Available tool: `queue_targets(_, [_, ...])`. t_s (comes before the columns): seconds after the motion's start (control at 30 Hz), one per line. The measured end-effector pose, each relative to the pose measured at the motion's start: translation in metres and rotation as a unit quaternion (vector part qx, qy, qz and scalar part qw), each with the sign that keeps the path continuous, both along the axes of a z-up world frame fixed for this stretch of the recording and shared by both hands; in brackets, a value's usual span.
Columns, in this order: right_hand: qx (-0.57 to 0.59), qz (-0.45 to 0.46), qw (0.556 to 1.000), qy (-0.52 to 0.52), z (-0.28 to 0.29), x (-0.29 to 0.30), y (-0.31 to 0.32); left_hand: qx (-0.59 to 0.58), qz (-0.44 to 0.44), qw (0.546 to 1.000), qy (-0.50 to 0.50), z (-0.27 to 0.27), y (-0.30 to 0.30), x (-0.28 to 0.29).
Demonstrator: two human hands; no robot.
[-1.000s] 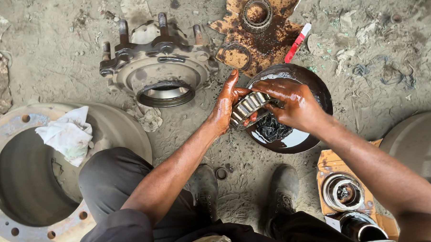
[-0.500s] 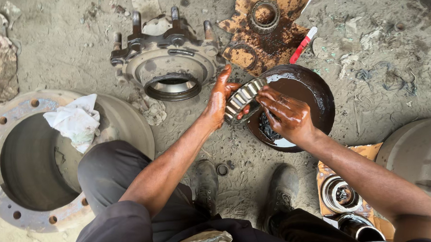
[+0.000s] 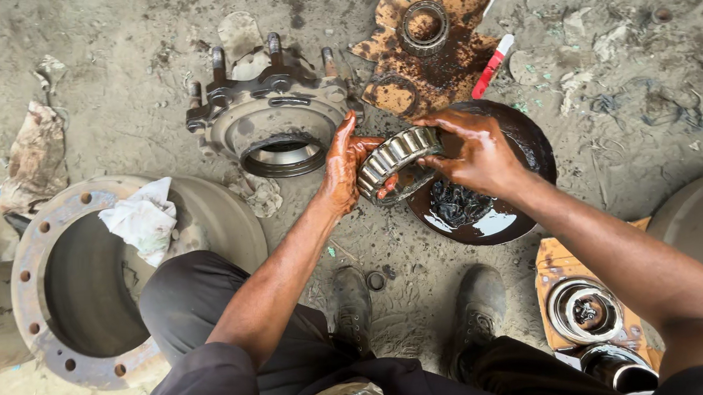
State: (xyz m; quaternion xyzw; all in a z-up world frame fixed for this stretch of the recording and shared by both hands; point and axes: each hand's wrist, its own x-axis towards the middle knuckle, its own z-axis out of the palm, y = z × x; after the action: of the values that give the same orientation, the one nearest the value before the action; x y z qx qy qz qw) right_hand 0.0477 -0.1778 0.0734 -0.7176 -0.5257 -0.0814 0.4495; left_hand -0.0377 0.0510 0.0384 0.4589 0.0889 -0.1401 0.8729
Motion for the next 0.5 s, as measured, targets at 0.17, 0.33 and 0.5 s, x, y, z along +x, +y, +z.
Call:
queue_targets(0.17, [-0.179,-0.139,0.963,0.149,0.001,-0.016,-0.005,0.014,0.011,1.000,0.005,0.002,-0.005,-0.003])
queue_targets(0.33, [-0.006,-0.129,0.992,-0.008,-0.017,-0.030,-0.004,0.029,0.015,0.999,-0.010,0.003,-0.010,-0.003])
queue_targets(0.5, [0.031,-0.147,0.988,0.016,-0.037,-0.034,-0.006,0.008,0.027,1.000,-0.011,-0.002,-0.017,-0.003])
